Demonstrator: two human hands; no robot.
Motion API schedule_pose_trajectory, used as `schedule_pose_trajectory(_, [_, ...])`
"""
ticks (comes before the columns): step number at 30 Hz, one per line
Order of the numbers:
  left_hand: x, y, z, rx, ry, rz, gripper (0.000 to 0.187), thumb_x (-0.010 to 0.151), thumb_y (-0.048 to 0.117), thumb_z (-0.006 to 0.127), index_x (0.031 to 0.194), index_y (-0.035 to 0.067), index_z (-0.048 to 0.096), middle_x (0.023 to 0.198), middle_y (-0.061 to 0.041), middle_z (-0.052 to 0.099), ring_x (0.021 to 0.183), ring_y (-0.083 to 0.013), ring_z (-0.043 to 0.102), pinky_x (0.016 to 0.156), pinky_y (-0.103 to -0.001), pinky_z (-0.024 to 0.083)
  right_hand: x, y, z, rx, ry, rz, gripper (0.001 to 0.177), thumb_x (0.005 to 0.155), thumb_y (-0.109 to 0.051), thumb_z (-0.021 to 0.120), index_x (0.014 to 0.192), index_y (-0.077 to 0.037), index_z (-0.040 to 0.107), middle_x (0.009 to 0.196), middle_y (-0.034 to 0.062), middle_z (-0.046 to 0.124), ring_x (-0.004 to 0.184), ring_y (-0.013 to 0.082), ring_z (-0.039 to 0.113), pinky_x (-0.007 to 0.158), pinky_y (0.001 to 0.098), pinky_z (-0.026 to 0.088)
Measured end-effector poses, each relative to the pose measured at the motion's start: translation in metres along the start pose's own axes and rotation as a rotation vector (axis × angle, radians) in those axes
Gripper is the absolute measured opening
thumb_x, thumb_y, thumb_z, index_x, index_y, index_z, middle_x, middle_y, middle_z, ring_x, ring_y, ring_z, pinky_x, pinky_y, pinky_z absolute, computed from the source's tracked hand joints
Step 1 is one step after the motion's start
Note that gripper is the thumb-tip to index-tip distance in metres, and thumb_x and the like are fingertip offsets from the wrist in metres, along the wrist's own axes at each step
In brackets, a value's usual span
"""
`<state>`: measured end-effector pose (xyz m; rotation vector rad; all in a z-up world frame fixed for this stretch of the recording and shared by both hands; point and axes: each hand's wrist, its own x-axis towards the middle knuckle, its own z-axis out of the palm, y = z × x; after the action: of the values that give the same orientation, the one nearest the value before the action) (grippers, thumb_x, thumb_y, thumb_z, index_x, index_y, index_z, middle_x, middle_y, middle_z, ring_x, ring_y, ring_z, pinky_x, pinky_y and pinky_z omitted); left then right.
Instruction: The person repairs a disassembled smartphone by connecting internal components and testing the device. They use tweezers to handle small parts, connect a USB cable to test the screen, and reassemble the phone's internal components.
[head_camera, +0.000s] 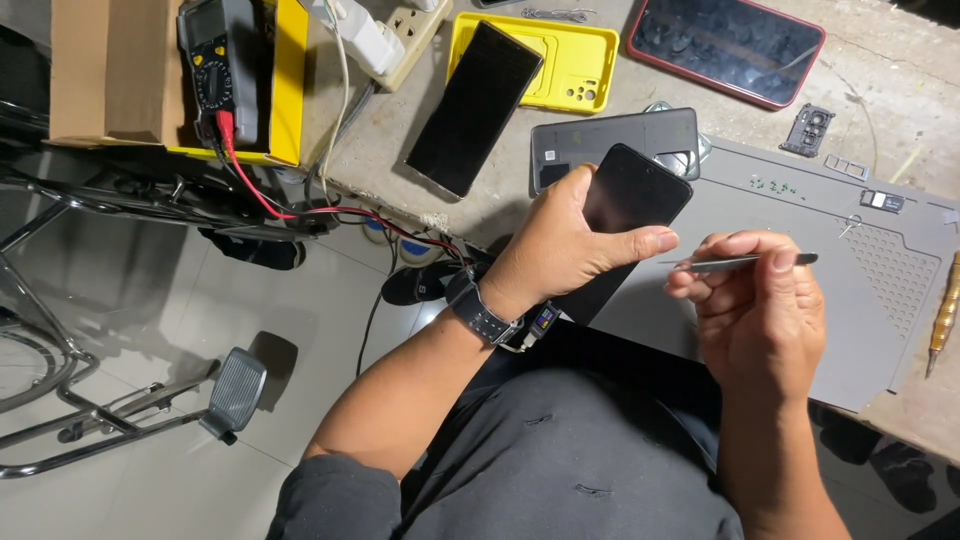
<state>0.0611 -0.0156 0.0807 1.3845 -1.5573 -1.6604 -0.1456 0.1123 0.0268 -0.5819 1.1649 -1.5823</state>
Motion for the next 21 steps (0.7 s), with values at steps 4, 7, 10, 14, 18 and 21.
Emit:
schedule_pose_trajectory(4, [0.0026, -0.0033, 0.0019, -0.029, -0.007, 0.008, 0.054, 0.074, 0.048, 0.095, 0.108, 0.014, 0.071, 0.103, 0.005, 0.080, 0.095, -0.0095, 0.071, 0.087, -0.030, 0.061, 0.0004, -0.0014, -0.0046, 0.026, -0.092, -0.033, 0.018, 0.125, -0.019, 0.063, 0.129, -0.003, 0.070, 0.127, 0.0200, 0.075, 0.099, 0.0371, 0.084, 0.101, 0.0405, 0.076])
schedule_pose_trajectory(7, [0.0040, -0.0044, 0.0021, -0.032, -0.015, 0.027, 0.055, 0.075, 0.048, 0.095, 0.112, 0.014, 0.073, 0.105, 0.004, 0.082, 0.098, -0.0099, 0.074, 0.089, -0.030, 0.062, -0.0008, -0.0041, -0.0024, 0.015, -0.067, -0.029, 0.011, 0.117, -0.009, 0.070, 0.126, -0.004, 0.069, 0.125, 0.0212, 0.074, 0.101, 0.0365, 0.083, 0.100, 0.0398, 0.076])
schedule_pose_trajectory(10, [0.0051, -0.0057, 0.0015, 0.007, -0.007, 0.018, 0.056, 0.074, 0.051, 0.094, 0.110, 0.014, 0.072, 0.103, 0.005, 0.080, 0.095, -0.0100, 0.072, 0.087, -0.030, 0.061, 0.0009, -0.0027, -0.0058, 0.045, -0.029, -0.031, 0.015, 0.114, -0.005, 0.071, 0.129, -0.007, 0.068, 0.122, 0.0207, 0.075, 0.098, 0.0354, 0.081, 0.096, 0.0396, 0.075])
schedule_pose_trajectory(14, [0.0052, -0.0065, 0.0002, 0.038, -0.001, 0.010, 0.055, 0.074, 0.053, 0.094, 0.103, 0.015, 0.067, 0.097, 0.007, 0.074, 0.090, -0.0098, 0.065, 0.080, -0.030, 0.057, 0.0030, -0.0008, -0.0100, 0.088, -0.018, -0.044, 0.017, 0.114, -0.004, 0.070, 0.130, -0.009, 0.068, 0.122, 0.0202, 0.076, 0.098, 0.0345, 0.080, 0.094, 0.0390, 0.074])
schedule_pose_trajectory(18, [0.0051, -0.0044, -0.0010, 0.046, -0.003, -0.003, 0.057, 0.073, 0.054, 0.094, 0.107, 0.015, 0.070, 0.101, 0.007, 0.078, 0.093, -0.0095, 0.068, 0.084, -0.030, 0.059, 0.0038, 0.0003, -0.0106, 0.072, -0.004, -0.040, 0.018, 0.113, -0.004, 0.071, 0.130, -0.010, 0.067, 0.122, 0.0206, 0.075, 0.099, 0.0330, 0.081, 0.094, 0.0377, 0.075])
schedule_pose_trajectory(21, [0.0057, -0.0061, -0.0005, 0.032, -0.008, 0.001, 0.058, 0.073, 0.054, 0.093, 0.109, 0.014, 0.071, 0.104, 0.005, 0.079, 0.095, -0.0102, 0.070, 0.086, -0.030, 0.060, 0.0021, -0.0021, -0.0062, 0.067, 0.022, -0.023, 0.021, 0.112, -0.003, 0.071, 0.131, -0.011, 0.066, 0.121, 0.0206, 0.077, 0.099, 0.0326, 0.081, 0.094, 0.0370, 0.075])
